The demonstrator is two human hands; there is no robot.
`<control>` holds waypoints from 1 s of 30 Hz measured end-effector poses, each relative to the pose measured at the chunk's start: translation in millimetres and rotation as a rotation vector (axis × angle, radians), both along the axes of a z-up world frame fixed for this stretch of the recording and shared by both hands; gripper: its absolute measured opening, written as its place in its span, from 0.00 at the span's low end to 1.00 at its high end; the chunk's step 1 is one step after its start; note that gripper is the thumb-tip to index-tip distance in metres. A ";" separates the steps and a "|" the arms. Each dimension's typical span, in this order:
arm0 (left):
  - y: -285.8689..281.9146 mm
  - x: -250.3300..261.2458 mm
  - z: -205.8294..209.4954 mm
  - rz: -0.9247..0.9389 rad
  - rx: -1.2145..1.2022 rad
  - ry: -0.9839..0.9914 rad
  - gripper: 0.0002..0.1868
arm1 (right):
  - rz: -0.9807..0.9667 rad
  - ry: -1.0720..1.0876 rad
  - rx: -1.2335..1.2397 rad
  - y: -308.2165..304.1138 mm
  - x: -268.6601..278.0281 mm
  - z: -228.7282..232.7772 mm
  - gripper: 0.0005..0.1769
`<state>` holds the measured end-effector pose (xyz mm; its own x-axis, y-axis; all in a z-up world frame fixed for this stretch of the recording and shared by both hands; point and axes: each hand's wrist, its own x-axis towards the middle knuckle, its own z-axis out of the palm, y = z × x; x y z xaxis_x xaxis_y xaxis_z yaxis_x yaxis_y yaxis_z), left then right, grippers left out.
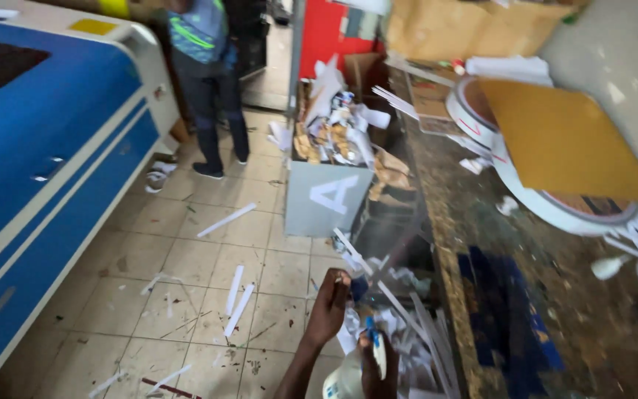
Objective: The person applies a blue vinyl sticker with yellow text onto a clear acrylic sheet. They use a spray bottle to wet the surface, position the sticker, and smooth it down with their hands. They then use a squeegee tool to press the sticker firmly and remove air bubbles, followed by trimming the edges with a utility knife.
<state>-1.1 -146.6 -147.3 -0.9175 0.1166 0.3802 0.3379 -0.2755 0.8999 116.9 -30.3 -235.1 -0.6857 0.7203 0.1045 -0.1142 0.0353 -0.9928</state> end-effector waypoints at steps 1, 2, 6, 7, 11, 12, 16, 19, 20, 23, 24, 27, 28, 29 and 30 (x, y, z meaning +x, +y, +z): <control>-4.2 -1.8 -5.8 0.021 0.006 0.005 0.16 | 0.021 0.005 0.006 4.8 -9.0 -0.5 0.23; -8.6 0.5 -11.8 0.068 -0.039 -0.062 0.19 | 0.195 -0.065 0.049 8.8 -13.5 -0.8 0.23; -23.8 0.3 -45.0 0.165 -0.026 -0.061 0.09 | 0.469 -0.101 0.209 10.6 -25.5 1.6 0.33; -29.2 9.1 -45.9 0.188 -0.026 -0.056 0.09 | 0.491 -0.094 0.210 1.9 -21.5 13.5 0.33; -40.6 27.2 -52.6 0.199 -0.005 -0.241 0.13 | 0.426 0.052 0.164 -6.5 -24.6 21.9 0.33; -44.9 31.1 -58.5 0.220 -0.013 -0.295 0.15 | 0.468 0.143 0.072 -6.2 -26.4 10.7 0.28; -44.8 39.7 -89.9 0.353 0.042 -0.182 0.09 | 0.594 0.139 0.078 14.4 -16.0 7.0 0.26; -45.7 65.0 -60.8 0.337 0.058 -0.264 0.22 | 0.592 -0.030 0.232 10.7 5.5 40.1 0.34; -43.8 73.9 -52.4 0.342 0.031 -0.320 0.19 | 0.517 -0.016 0.157 8.5 12.8 44.7 0.31; -33.7 88.7 -48.0 0.352 0.035 -0.322 0.17 | 0.481 0.025 0.074 23.7 22.2 38.0 0.30; -29.5 96.0 -52.2 0.352 0.060 -0.281 0.19 | 0.512 0.041 0.062 32.3 28.3 30.3 0.33; -13.4 116.7 -59.6 0.373 0.021 -0.338 0.24 | 0.437 -0.045 0.074 52.7 52.1 16.4 0.37; -6.5 123.5 -62.9 0.397 0.039 -0.335 0.24 | 0.463 -0.041 0.088 68.2 52.2 3.0 0.37; 0.0 130.6 -66.4 0.408 -0.046 -0.347 0.26 | 0.453 -0.006 0.227 83.2 52.2 -10.3 0.38; -1.6 139.7 -71.1 0.414 -0.145 -0.360 0.28 | 0.434 0.033 0.351 89.4 55.1 -27.2 0.41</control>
<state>138.6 -148.1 -218.4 -0.9666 -0.2528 0.0416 0.0560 -0.0503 0.9972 172.0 59.1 -262.3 -0.9039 0.2910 0.3137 -0.2227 0.3061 -0.9256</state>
